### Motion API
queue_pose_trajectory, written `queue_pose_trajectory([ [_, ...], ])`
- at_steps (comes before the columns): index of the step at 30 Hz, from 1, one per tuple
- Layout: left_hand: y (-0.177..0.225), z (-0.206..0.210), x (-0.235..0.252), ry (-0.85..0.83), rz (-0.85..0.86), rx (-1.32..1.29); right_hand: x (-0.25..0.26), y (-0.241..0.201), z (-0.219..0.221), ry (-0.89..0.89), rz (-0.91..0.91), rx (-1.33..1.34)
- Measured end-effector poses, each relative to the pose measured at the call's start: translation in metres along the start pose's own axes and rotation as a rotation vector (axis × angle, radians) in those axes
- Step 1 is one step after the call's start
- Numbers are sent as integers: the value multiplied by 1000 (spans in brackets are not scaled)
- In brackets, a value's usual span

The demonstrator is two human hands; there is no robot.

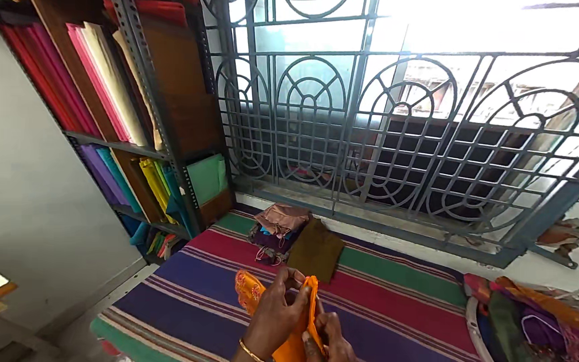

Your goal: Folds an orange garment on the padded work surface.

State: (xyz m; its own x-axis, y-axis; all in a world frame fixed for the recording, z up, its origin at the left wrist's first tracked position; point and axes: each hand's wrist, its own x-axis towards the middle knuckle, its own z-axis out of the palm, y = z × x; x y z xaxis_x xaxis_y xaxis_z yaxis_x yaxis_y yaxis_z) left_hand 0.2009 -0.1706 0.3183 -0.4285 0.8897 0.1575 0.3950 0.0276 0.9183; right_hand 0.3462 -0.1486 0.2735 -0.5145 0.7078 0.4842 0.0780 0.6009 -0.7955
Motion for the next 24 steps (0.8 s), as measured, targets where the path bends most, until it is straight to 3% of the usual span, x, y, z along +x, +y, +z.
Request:
queue_pose_trajectory([
  [6,-5,1,-17,-120,130,-121,-1,8,-15,-50,38,137],
  [12,-3,0,-24,-134,211,-22,2,12,-19,-97,58,300],
  [17,-12,-5,-15,-17,540,345,3,19,-19,-205,69,411],
  [20,-14,-14,-4,-28,765,610,7,21,-24,-264,42,459],
  [24,-21,-23,8,-75,948,664,19,26,-36,-337,-65,432],
])
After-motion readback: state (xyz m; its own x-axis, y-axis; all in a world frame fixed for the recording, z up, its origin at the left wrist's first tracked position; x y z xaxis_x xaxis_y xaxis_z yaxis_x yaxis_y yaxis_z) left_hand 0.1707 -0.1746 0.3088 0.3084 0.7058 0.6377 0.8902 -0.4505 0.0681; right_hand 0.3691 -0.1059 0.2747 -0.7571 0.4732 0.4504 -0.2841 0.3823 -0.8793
